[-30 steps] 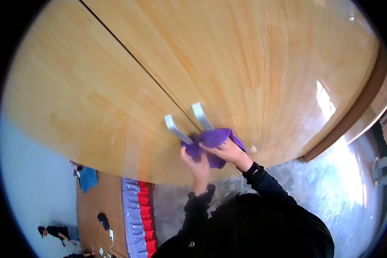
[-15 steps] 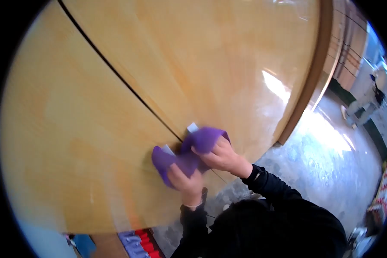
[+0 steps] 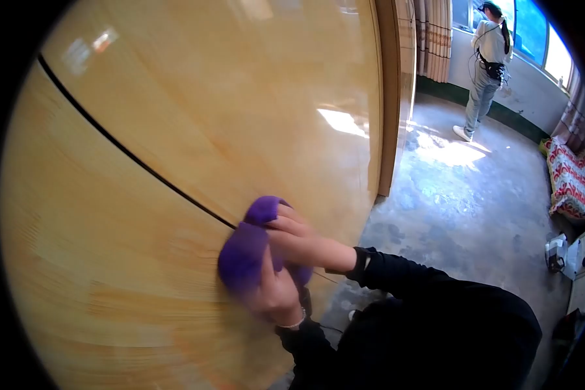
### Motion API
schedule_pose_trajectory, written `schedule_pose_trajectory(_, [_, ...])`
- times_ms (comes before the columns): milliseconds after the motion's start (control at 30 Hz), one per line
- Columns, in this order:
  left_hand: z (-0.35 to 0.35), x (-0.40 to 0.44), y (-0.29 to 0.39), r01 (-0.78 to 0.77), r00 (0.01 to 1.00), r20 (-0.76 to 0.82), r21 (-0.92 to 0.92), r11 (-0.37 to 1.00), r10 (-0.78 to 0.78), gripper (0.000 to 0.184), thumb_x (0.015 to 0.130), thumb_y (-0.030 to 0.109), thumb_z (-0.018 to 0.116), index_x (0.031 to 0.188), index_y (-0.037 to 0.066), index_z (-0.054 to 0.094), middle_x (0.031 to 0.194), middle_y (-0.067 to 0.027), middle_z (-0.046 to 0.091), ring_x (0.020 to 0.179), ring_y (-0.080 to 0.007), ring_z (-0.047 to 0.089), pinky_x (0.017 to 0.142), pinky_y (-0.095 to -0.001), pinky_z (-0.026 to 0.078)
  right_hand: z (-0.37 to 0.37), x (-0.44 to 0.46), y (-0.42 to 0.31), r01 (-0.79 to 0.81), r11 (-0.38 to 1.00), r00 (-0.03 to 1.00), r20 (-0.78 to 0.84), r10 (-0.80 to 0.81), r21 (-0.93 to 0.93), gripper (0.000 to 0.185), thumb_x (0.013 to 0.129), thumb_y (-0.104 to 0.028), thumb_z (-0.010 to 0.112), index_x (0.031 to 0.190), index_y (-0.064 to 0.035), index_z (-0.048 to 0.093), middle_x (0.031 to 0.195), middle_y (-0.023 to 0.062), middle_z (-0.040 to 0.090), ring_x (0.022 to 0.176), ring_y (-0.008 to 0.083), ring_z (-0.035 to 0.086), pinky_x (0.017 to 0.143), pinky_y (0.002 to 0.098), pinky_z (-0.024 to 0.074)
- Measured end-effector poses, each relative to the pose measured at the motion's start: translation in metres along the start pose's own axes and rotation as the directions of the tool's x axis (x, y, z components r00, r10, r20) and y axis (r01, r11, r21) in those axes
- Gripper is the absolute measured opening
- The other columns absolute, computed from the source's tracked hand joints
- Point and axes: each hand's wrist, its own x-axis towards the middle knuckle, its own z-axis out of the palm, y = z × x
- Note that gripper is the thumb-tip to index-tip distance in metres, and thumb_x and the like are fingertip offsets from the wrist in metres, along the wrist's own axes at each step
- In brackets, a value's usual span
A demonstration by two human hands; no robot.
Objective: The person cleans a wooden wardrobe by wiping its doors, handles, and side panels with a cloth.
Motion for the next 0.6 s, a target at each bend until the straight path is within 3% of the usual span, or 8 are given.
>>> schedule_pose_trajectory(233, [0.01,-0.003,-0.013,-0.035,0.999,0.003,-0.139,0.99,0.036,0.005,0.076,0.0,0.066,0.081,0.001,0.067,0.086,-0.0113,0.065,0.079,-0.0263,0.063,0.072,-0.0333,0.05,0.005,-0.002,0.004,-0.085,0.996,0.995,0.056,0.084,0.019,0.043,0.064,0.004,0.061,0.106,0.0,0.056,0.113,0.0139,0.051,0.11,0.0358,0.047,0.092,0.0436,0.0388])
schedule_pose_trajectory(300, [0.025,-0.016,-0.028,0.221,0.973,0.186,-0.599,0.769,-0.134,0.007,0.077,-0.003,0.062,0.082,0.001,0.066,0.084,-0.0126,0.064,0.078,-0.0286,0.062,0.073,-0.0372,0.05,0.009,0.001,0.016,-0.055,0.995,0.998,0.032,0.058,-0.077,0.043,0.067,0.001,0.063,0.109,-0.0017,0.058,0.11,0.012,0.053,0.104,0.0328,0.051,0.09,0.042,0.0396])
schedule_pose_trajectory(367, [0.046,-0.037,-0.047,0.032,0.992,0.127,-0.401,0.915,0.021,0.01,0.077,-0.004,0.06,0.085,0.001,0.065,0.084,-0.0147,0.062,0.078,-0.0308,0.061,0.074,-0.0407,0.049,0.02,-0.002,0.034,-0.088,0.994,0.992,0.085,0.094,-0.07,0.042,0.069,-0.002,0.065,0.111,-0.0027,0.059,0.105,0.0108,0.055,0.094,0.0302,0.054,0.085,0.0404,0.0416])
schedule_pose_trajectory(400, [0.054,-0.058,-0.058,-0.145,0.978,0.162,0.071,0.987,0.132,0.005,0.079,0.007,0.06,0.083,0.004,0.062,0.078,-0.0112,0.059,0.071,-0.0263,0.057,0.064,-0.0359,0.046,0.027,-0.005,0.045,-0.124,0.992,0.986,0.104,0.127,-0.033,0.041,0.07,-0.003,0.065,0.11,-0.0034,0.059,0.104,0.0109,0.055,0.092,0.0297,0.054,0.082,0.04,0.042])
schedule_pose_trajectory(433, [0.052,-0.063,-0.061,-0.34,0.936,0.267,0.504,0.794,0.231,0.011,0.082,0.018,0.059,0.082,0.007,0.059,0.072,-0.0077,0.056,0.064,-0.0217,0.054,0.053,-0.031,0.043,0.034,-0.014,0.048,-0.156,0.988,0.981,0.117,0.155,0.004,0.039,0.071,-0.004,0.065,0.11,-0.0042,0.06,0.102,0.011,0.056,0.089,0.0292,0.054,0.079,0.0397,0.0423])
schedule_pose_trajectory(467, [0.045,-0.066,-0.051,-0.332,0.935,0.292,0.534,0.777,0.2,0.011,0.082,0.018,0.059,0.082,0.007,0.059,0.072,-0.0077,0.056,0.064,-0.0217,0.054,0.053,-0.031,0.043,0.029,-0.029,0.043,-0.17,0.984,0.978,0.136,0.161,0.051,0.039,0.071,-0.004,0.065,0.11,-0.0042,0.06,0.102,0.011,0.056,0.089,0.0292,0.054,0.079,0.0397,0.0423])
schedule_pose_trajectory(533, [0.038,-0.058,-0.038,0.299,0.851,0.497,-0.195,0.934,-0.169,0.015,0.08,0.021,0.06,0.088,0.008,0.06,0.079,-0.0103,0.058,0.069,-0.0262,0.055,0.06,-0.0336,0.044,0.026,-0.056,0.048,-0.384,0.921,0.909,0.203,0.364,0.069,0.03,0.073,-0.007,0.066,0.103,-0.0062,0.062,0.099,0.0101,0.057,0.085,0.0286,0.054,0.076,0.0376,0.0423])
schedule_pose_trajectory(600, [0.045,-0.113,-0.053,0.304,0.801,0.558,-0.063,0.951,-0.219,0.017,0.079,0.013,0.058,0.095,0.008,0.061,0.092,-0.011,0.058,0.084,-0.0289,0.054,0.075,-0.0386,0.041,0.026,-0.065,0.056,-0.708,0.675,0.693,0.394,0.604,0.208,0.021,0.074,-0.011,0.068,0.094,-0.0073,0.063,0.098,0.0104,0.057,0.085,0.0287,0.054,0.077,0.0367,0.0419])
